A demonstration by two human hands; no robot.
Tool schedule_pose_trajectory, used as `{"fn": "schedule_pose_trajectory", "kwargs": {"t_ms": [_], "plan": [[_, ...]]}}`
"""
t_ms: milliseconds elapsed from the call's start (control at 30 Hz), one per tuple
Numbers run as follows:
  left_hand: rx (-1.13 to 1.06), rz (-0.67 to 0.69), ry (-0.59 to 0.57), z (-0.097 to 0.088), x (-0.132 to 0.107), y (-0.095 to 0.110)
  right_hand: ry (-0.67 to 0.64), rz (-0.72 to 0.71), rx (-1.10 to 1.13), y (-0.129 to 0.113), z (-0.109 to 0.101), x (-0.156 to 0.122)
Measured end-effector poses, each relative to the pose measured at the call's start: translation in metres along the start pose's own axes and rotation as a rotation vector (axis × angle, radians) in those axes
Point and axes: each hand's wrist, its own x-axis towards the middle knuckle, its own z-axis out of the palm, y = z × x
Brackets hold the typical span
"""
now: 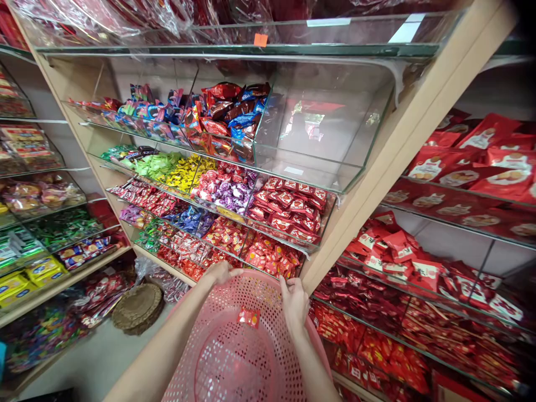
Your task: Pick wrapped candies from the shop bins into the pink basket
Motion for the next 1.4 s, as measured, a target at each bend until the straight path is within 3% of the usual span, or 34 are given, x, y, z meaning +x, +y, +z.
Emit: {"fn": "schedule_pose_trajectory", "kwargs": {"t_ms": [200,400,567,700,867,1033,1133,1233,1400], "plan": [[0.000,-0.016,-0.008,-0.006,-0.003,0.003,-0.051,0.029,-0.230,-0.002,0.005,0.008],[-0.042,-0.033,-0.024,-0.008,-0.004,0.000,-0.071,0.001,-0.247,-0.003,0.008,0.010],[-0.068,-0.029,-0.029,-0.006,-0.004,-0.003,-0.014,-0.006,-0.169,-0.007,-0.002,0.010],[-0.078,-0.022,-0.028,-0.005,-0.005,-0.005,0.020,-0.064,0.024,-0.013,-0.016,0.009],[-0.059,-0.011,-0.004,-0.005,-0.006,-0.007,-0.131,-0.215,0.410,-0.020,-0.024,0.000],[-0.067,-0.008,0.012,-0.005,-0.007,-0.010,-0.216,-0.192,0.663,-0.026,-0.017,-0.006],[-0.077,-0.012,0.011,-0.005,-0.006,-0.012,-0.286,-0.109,0.895,-0.024,-0.009,-0.005],[-0.072,-0.009,0.015,-0.006,-0.006,-0.014,-0.368,0.087,1.116,-0.022,-0.003,-0.004],[-0.061,0.019,0.043,-0.005,-0.008,-0.018,-0.391,0.293,1.306,-0.024,0.000,-0.003]]}}
